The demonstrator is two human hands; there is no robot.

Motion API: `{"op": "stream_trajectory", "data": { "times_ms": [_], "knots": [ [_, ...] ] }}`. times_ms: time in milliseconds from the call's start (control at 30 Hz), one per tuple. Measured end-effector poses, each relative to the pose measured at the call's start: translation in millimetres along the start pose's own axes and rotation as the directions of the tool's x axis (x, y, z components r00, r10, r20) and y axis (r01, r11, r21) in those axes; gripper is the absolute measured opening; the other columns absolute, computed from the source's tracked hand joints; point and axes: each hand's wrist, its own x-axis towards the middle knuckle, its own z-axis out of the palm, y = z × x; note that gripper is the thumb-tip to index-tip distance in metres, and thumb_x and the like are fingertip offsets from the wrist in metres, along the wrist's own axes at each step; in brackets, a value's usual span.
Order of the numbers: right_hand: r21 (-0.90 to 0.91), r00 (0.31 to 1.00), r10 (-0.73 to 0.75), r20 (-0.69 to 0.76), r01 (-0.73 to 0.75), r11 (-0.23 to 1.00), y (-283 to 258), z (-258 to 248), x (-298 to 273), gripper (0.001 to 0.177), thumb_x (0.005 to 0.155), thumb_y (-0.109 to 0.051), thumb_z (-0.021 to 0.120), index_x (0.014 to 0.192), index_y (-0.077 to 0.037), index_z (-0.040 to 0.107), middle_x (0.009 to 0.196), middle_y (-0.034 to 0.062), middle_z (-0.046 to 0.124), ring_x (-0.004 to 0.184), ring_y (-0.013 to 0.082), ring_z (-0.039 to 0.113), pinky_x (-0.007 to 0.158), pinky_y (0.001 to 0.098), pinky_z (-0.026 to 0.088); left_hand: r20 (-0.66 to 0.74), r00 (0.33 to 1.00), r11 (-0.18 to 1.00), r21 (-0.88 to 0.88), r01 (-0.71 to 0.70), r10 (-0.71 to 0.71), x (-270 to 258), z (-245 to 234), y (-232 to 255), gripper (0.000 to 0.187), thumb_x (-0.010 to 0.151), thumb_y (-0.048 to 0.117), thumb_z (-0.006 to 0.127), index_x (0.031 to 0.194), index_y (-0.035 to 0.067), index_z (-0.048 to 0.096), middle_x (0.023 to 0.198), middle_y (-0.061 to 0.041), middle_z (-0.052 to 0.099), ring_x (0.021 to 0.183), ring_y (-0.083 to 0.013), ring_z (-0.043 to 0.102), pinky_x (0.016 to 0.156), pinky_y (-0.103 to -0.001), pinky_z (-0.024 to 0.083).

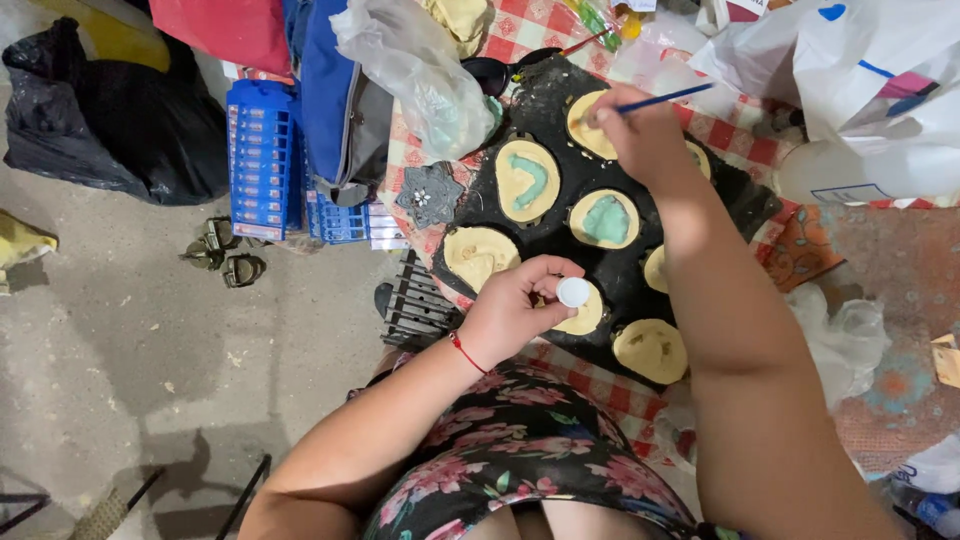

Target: Applying a blue liquid separator to dental stone models using a brush

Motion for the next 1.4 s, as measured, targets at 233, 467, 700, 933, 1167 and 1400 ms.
{"op": "stream_trajectory", "data": {
  "times_ms": [233, 467, 700, 933, 1167, 1400],
  "knots": [
    [-0.386, 0.998, 0.05, -0.048, -0.064, 0.92, 42.9, -13.4, -20.4, 0.021, 0.099, -0.019, 0.053, 0.091, -0.016, 0.073, 0.078, 0.0, 0.07, 0.078, 0.0242, 0.066, 0.067, 0.0426, 0.045, -0.014, 1.0, 1.0, -0.016, 0.022, -0.023, -1.2, -1.5, -2.7, 0.038, 0.085, 0.008, 0.082, 0.119, 0.023, 0.072, 0.088, 0.007, 0.069, 0.085, -0.0052, 0.064, 0.085, -0.022, 0.052],
    [-0.262, 0.992, -0.063, -0.109, 0.032, 0.964, 56.0, -14.9, -36.4, 0.011, 0.1, -0.016, 0.062, 0.092, -0.012, 0.069, 0.076, 0.0161, 0.066, 0.082, 0.0398, 0.069, 0.076, 0.0432, 0.051, -0.044, 0.999, 0.998, -0.066, -0.01, 0.007, -1.4, 2.7, -5.9, 0.043, 0.083, 0.009, 0.084, 0.123, 0.015, 0.073, 0.089, 0.0, 0.079, 0.084, -0.0077, 0.059, 0.087, -0.027, 0.052],
    [-0.412, 0.985, 0.009, -0.172, -0.08, 0.908, 56.1, -7.7, -32.7, 0.017, 0.099, -0.023, 0.054, 0.088, -0.017, 0.066, 0.081, -0.0022, 0.071, 0.081, 0.0303, 0.068, 0.1, 0.0503, 0.029, -0.003, 1.0, 0.999, -0.032, -0.011, 0.011, -0.9, 3.8, -7.3, 0.042, 0.083, 0.006, 0.084, 0.121, 0.02, 0.071, 0.091, 0.006, 0.074, 0.086, -0.0045, 0.066, 0.088, -0.022, 0.054],
    [-0.374, 0.98, 0.05, -0.193, -0.12, 0.92, 53.0, -10.4, -23.9, 0.022, 0.103, -0.026, 0.053, 0.099, -0.016, 0.072, 0.075, 0.0002, 0.07, 0.075, 0.0268, 0.069, 0.078, 0.0378, 0.046, -0.009, 1.0, 0.999, -0.044, 0.008, -0.008, -3.4, 1.1, -2.7, 0.039, 0.085, 0.007, 0.083, 0.12, 0.02, 0.072, 0.091, 0.006, 0.072, 0.087, -0.0055, 0.065, 0.089, -0.022, 0.054],
    [-0.369, 0.948, 0.298, -0.115, -0.319, 0.873, 41.0, -19.7, 9.8, 0.019, 0.103, -0.029, 0.056, 0.106, -0.018, 0.071, 0.083, 0.0089, 0.068, 0.081, 0.0336, 0.064, 0.069, 0.0472, 0.046, -0.01, 1.0, 1.0, -0.005, -0.004, 0.004, -3.3, 1.2, -1.3, 0.04, 0.085, 0.008, 0.083, 0.12, 0.022, 0.072, 0.091, 0.006, 0.071, 0.086, -0.0053, 0.065, 0.088, -0.022, 0.053],
    [-0.478, 0.916, 0.4, 0.041, -0.334, 0.812, 35.2, -28.5, 22.3, 0.023, 0.102, -0.031, 0.051, 0.111, -0.018, 0.068, 0.088, 0.0099, 0.069, 0.086, 0.0357, 0.063, 0.071, 0.0485, 0.045, -0.019, 1.0, 1.0, 0.007, 0.019, -0.019, -4.7, -0.5, 0.1, 0.04, 0.084, 0.007, 0.083, 0.119, 0.023, 0.072, 0.09, 0.006, 0.07, 0.085, -0.006, 0.064, 0.086, -0.022, 0.053]
  ]
}}
